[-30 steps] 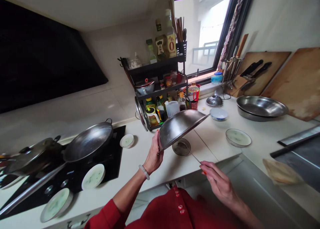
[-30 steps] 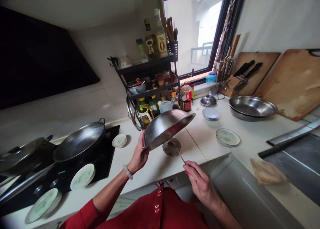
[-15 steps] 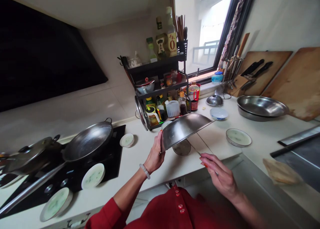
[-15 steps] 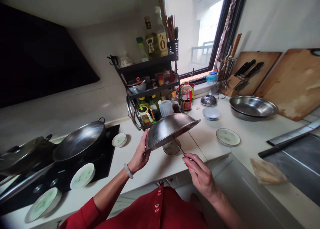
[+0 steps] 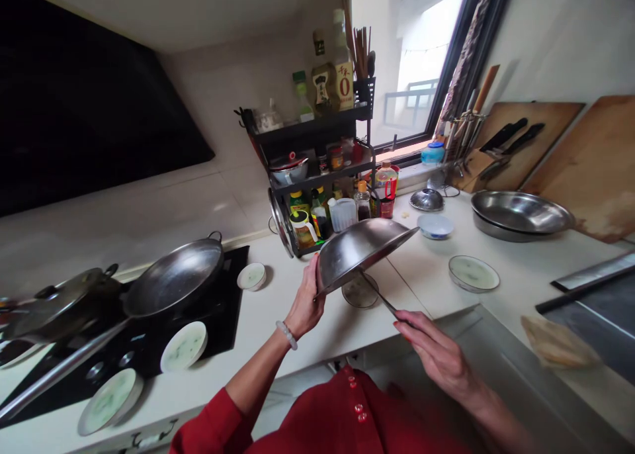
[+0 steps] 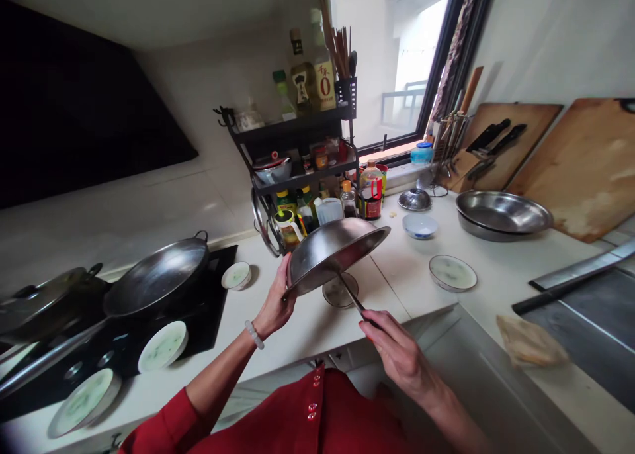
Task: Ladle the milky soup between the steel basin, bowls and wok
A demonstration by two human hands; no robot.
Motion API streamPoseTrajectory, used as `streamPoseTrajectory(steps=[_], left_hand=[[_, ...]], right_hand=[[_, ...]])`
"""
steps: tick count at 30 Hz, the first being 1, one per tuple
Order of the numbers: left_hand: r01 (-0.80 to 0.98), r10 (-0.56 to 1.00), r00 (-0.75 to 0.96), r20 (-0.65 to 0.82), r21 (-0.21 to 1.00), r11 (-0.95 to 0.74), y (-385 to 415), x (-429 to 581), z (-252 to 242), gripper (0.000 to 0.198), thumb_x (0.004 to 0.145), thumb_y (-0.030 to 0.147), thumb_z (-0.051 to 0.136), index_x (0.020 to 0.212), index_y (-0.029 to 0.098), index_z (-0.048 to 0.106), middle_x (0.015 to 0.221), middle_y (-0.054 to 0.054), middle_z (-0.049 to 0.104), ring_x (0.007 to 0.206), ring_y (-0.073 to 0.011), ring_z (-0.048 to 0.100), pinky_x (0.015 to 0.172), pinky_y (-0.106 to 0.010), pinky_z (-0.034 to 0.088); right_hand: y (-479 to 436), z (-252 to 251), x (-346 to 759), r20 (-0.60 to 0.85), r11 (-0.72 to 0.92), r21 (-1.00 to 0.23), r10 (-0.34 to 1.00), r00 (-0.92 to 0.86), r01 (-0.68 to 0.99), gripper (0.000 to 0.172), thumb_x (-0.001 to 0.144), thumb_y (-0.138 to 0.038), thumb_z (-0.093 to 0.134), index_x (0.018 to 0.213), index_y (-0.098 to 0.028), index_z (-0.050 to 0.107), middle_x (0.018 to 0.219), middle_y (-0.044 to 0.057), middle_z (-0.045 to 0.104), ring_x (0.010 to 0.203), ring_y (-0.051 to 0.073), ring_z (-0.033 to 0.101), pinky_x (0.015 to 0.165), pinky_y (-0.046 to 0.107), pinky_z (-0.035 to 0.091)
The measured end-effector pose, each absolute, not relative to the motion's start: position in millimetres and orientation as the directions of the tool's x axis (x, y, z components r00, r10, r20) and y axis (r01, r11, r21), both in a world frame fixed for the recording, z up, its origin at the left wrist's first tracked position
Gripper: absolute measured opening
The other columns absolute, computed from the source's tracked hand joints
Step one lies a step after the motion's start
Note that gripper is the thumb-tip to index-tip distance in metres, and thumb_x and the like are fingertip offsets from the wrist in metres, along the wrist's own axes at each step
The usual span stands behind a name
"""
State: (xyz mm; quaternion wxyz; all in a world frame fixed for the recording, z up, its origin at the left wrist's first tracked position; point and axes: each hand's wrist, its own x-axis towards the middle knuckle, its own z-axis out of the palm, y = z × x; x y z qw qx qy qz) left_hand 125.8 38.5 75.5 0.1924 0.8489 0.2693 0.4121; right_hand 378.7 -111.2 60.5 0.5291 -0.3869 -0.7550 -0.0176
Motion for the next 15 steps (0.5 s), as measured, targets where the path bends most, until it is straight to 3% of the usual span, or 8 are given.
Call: streamPoseTrajectory(steps=[15], left_hand=[[0.297, 0.631, 0.510, 0.584, 0.569, -0.767, 36, 127, 76, 0.080, 0.088, 0.006, 0.042, 0.156, 0.024, 0.004, 0.156, -0.018, 0.029, 0.144, -0.0284, 0.030, 0.118, -0.054, 0.028]], right_hand=[[-107, 63, 377, 0.831, 0.720, -0.353, 0.534, -0.154, 0.597, 0.046, 0.087, 0.002, 0.054, 0.127, -0.020, 0.064, 0.110, 0.015, 0.069, 0.101, 0.023, 0.068, 0.083, 0.033, 0.060]])
